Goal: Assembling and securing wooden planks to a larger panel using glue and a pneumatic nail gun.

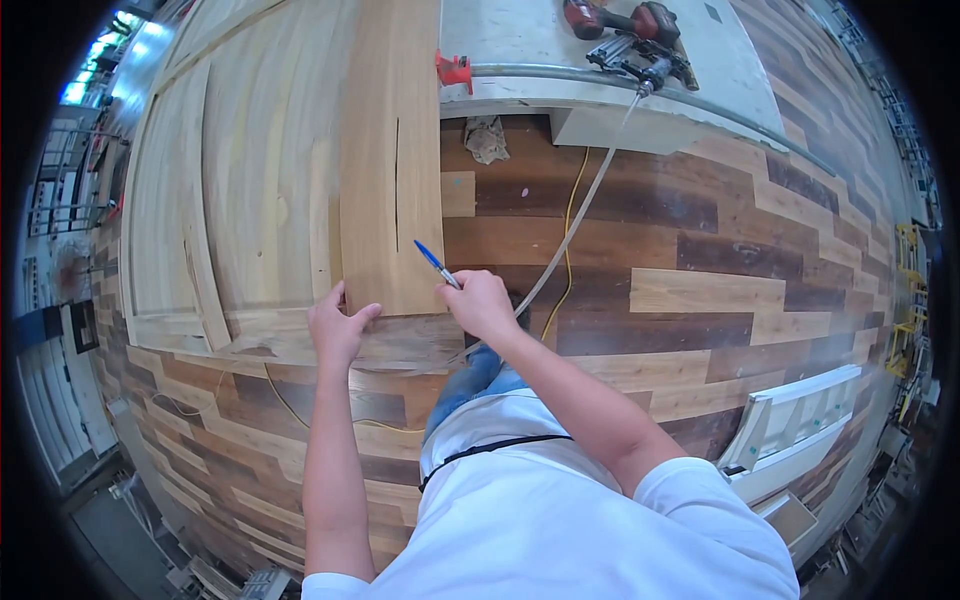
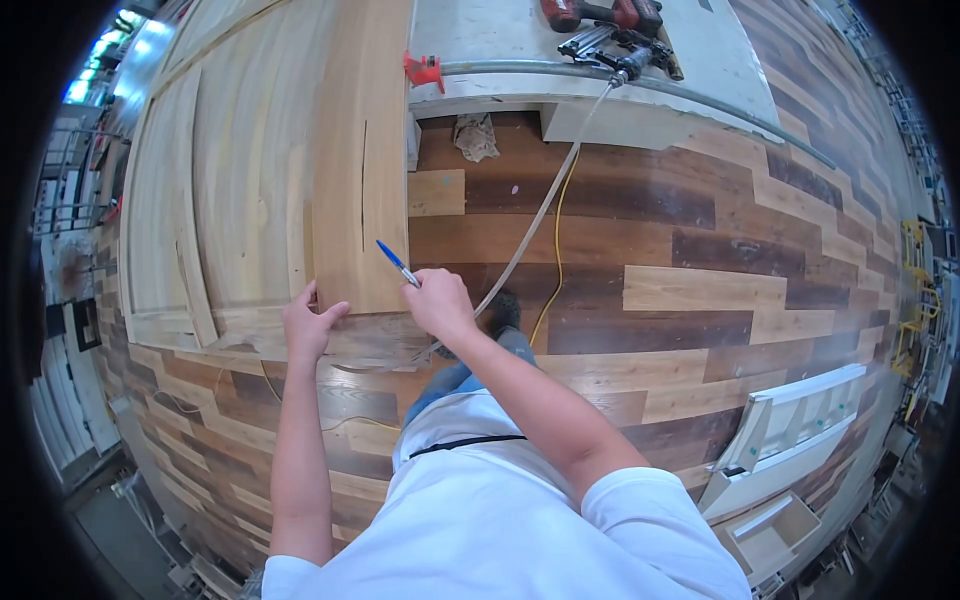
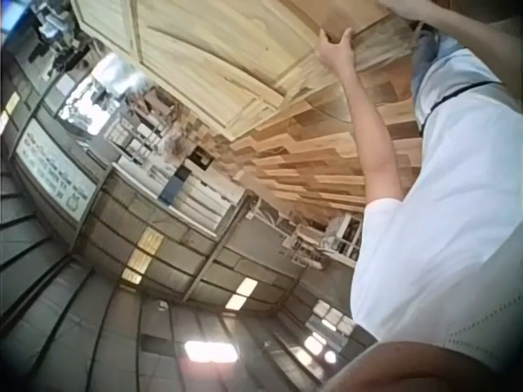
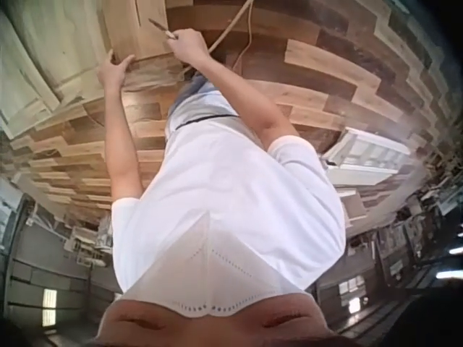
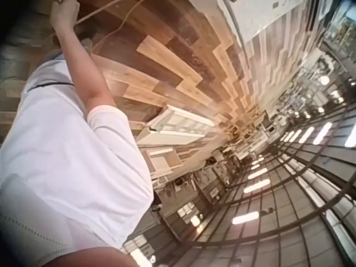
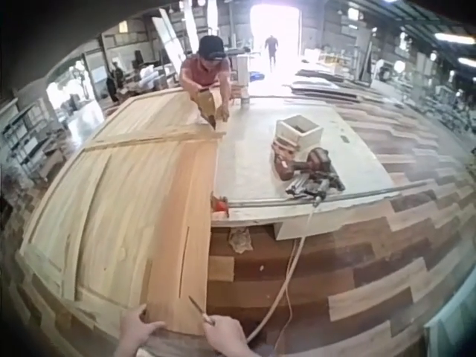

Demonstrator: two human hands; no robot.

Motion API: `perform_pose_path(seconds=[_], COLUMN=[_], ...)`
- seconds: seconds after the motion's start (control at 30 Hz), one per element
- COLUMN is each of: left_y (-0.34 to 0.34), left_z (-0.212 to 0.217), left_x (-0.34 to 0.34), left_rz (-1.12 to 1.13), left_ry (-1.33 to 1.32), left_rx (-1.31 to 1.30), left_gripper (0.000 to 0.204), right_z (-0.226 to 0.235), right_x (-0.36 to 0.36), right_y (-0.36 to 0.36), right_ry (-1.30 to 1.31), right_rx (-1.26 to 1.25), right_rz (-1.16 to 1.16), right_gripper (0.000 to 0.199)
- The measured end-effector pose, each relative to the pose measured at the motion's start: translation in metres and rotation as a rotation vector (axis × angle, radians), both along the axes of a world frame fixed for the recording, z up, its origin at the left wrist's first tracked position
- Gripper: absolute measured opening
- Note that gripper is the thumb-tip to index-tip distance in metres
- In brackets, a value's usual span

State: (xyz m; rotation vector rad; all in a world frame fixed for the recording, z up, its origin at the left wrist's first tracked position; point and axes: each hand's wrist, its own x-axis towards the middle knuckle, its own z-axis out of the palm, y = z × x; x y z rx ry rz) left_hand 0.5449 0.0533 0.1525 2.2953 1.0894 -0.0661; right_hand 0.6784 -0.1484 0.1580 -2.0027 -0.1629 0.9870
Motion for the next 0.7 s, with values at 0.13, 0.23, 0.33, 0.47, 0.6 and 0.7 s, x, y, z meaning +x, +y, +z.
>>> perform_pose_path(seconds=[0.13,0.23,0.33,0.47,0.6,0.7], left_y=[-0.003,-0.001,0.005,0.019,0.031,0.038], left_z=[0.009,0.012,0.015,0.014,0.007,0.004], left_x=[0.009,0.006,0.006,0.006,0.002,0.000], left_rz=[0.013,-0.019,-0.020,-0.023,-0.127,-0.175], left_ry=[-0.055,-0.100,-0.103,-0.069,-0.024,-0.046], left_rx=[-0.059,-0.105,-0.170,-0.293,-0.220,-0.233], left_gripper=[0.060,0.052,0.046,0.041,0.040,0.040], right_z=[0.000,0.002,0.006,0.010,0.016,0.017], right_x=[-0.016,-0.025,-0.035,-0.034,-0.037,-0.041], right_y=[0.004,0.007,0.011,0.017,0.023,0.025], right_ry=[-0.116,-0.149,-0.168,-0.177,-0.214,-0.197], right_rx=[-0.022,-0.022,-0.071,-0.183,-0.252,-0.246], right_rz=[-0.007,-0.014,-0.051,-0.020,-0.026,-0.053], right_gripper=[0.023,0.023,0.025,0.024,0.026,0.027])
